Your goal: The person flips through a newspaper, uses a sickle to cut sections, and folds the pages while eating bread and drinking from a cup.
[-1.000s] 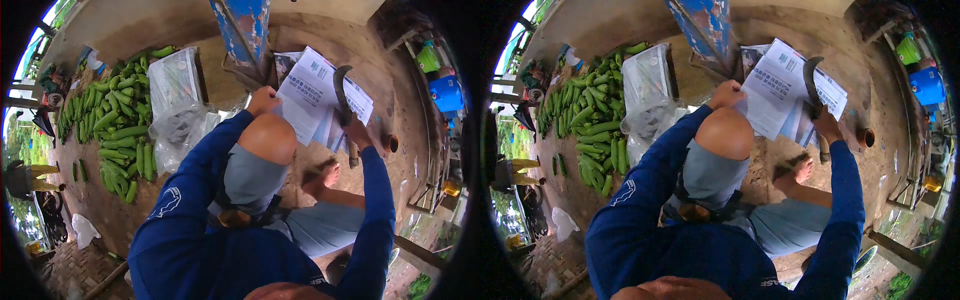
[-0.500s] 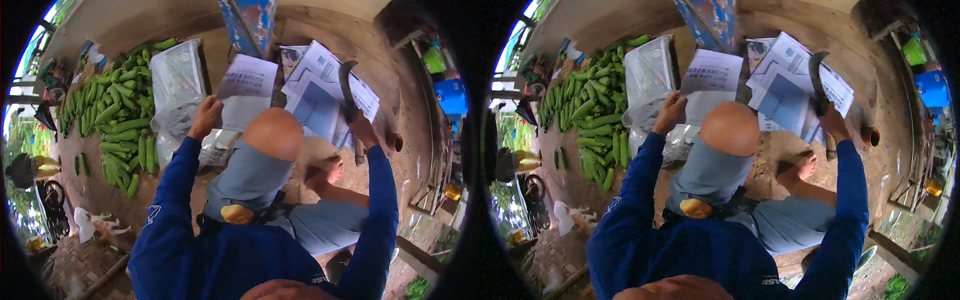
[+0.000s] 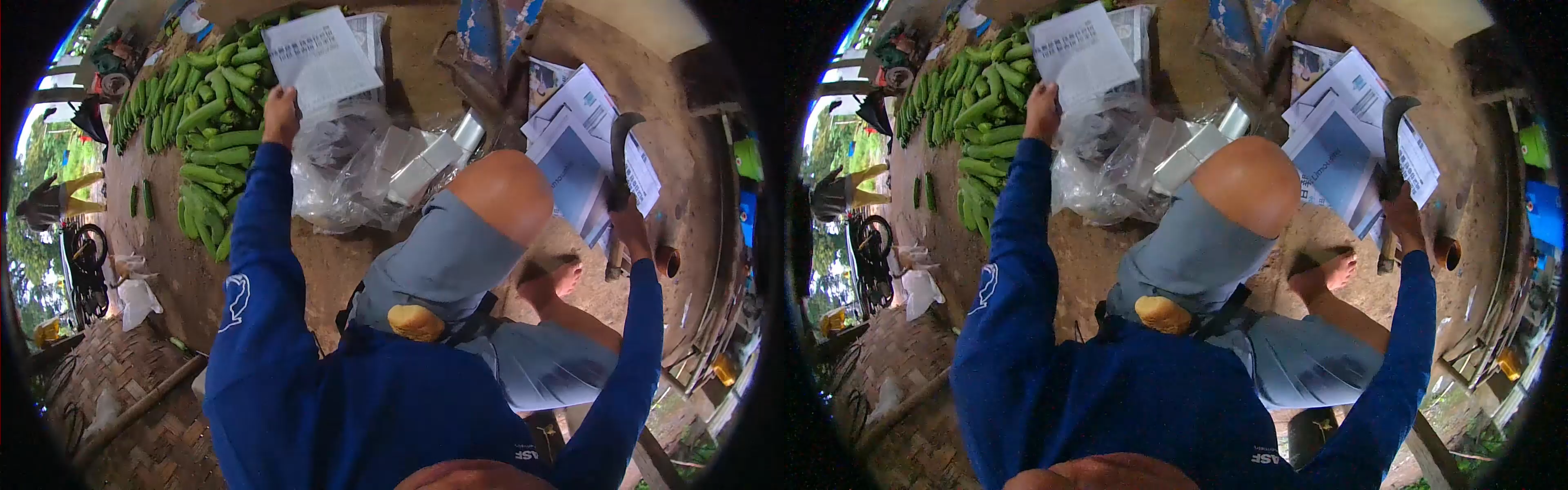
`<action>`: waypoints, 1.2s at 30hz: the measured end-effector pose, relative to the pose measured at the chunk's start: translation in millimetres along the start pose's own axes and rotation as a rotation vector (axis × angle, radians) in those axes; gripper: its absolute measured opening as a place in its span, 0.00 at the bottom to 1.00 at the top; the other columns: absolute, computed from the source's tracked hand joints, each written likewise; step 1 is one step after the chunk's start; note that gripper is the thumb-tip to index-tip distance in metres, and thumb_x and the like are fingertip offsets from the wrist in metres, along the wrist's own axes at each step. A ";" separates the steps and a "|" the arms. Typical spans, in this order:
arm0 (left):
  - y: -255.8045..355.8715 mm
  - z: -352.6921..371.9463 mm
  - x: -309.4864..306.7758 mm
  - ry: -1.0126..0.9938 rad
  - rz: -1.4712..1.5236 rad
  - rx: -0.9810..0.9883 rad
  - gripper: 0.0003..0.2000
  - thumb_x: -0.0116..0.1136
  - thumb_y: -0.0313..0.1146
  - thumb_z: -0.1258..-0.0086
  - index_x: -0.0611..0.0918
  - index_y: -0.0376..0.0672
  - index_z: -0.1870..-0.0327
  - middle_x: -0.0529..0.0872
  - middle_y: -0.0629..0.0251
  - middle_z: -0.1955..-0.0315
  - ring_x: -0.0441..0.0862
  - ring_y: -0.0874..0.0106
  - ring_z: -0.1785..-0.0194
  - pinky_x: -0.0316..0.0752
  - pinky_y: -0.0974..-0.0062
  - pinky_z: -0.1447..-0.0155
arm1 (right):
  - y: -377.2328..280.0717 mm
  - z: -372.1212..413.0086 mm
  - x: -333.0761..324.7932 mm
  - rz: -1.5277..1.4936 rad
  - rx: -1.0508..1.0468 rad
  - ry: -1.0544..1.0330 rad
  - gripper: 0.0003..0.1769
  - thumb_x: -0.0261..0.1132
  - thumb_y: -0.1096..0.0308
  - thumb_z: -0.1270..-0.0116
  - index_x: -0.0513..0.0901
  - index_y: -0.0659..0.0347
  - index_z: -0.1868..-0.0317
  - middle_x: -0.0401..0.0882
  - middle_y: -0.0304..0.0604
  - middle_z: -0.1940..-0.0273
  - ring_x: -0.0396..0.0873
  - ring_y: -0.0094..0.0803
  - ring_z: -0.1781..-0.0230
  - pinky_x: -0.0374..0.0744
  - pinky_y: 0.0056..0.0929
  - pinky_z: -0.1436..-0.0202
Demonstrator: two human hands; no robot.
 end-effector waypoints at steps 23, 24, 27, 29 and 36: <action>-102.8 -24.4 -54.5 0.041 -0.722 -0.096 0.24 0.68 0.42 0.31 0.84 0.35 0.40 0.90 0.49 0.49 0.88 0.59 0.45 0.80 0.64 0.40 | 12.7 -7.1 7.6 0.024 -0.011 -0.024 0.50 0.68 0.57 0.32 0.52 0.70 0.19 0.70 0.74 0.31 0.71 0.64 0.29 0.72 0.50 0.28; -103.5 -19.0 -49.8 -0.051 -0.847 -0.077 0.30 0.67 0.48 0.32 0.81 0.34 0.36 0.88 0.42 0.47 0.86 0.51 0.41 0.79 0.60 0.38 | 16.0 -9.6 9.6 0.036 -0.027 -0.012 0.50 0.67 0.57 0.32 0.51 0.69 0.19 0.70 0.73 0.31 0.72 0.65 0.30 0.72 0.50 0.28; -88.9 25.0 -13.6 -0.284 -1.157 -0.026 0.36 0.67 0.57 0.34 0.80 0.35 0.35 0.87 0.40 0.45 0.85 0.48 0.40 0.78 0.58 0.36 | 5.2 -4.3 3.4 -0.018 0.039 -0.045 0.50 0.67 0.56 0.32 0.51 0.68 0.18 0.71 0.73 0.31 0.73 0.65 0.30 0.73 0.50 0.29; -113.0 62.0 8.8 -0.559 -1.207 -0.146 0.40 0.67 0.63 0.36 0.79 0.35 0.34 0.86 0.40 0.43 0.84 0.47 0.38 0.77 0.56 0.35 | 0.2 0.0 3.6 -0.037 0.059 -0.063 0.51 0.67 0.56 0.32 0.51 0.67 0.18 0.72 0.73 0.32 0.73 0.64 0.31 0.74 0.50 0.29; -126.9 180.9 36.3 -0.748 -1.632 0.005 0.32 0.65 0.47 0.33 0.71 0.57 0.27 0.81 0.54 0.40 0.84 0.43 0.45 0.79 0.42 0.47 | 32.9 -16.6 20.2 0.001 0.030 -0.044 0.51 0.69 0.57 0.33 0.51 0.66 0.18 0.73 0.73 0.32 0.74 0.63 0.31 0.75 0.51 0.30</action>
Point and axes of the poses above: each hand's wrist, its own z-axis away from the middle knuckle, its own x-axis out of the palm, y = z × x, the point moved 10 cm from there along -z, towards the middle knuckle
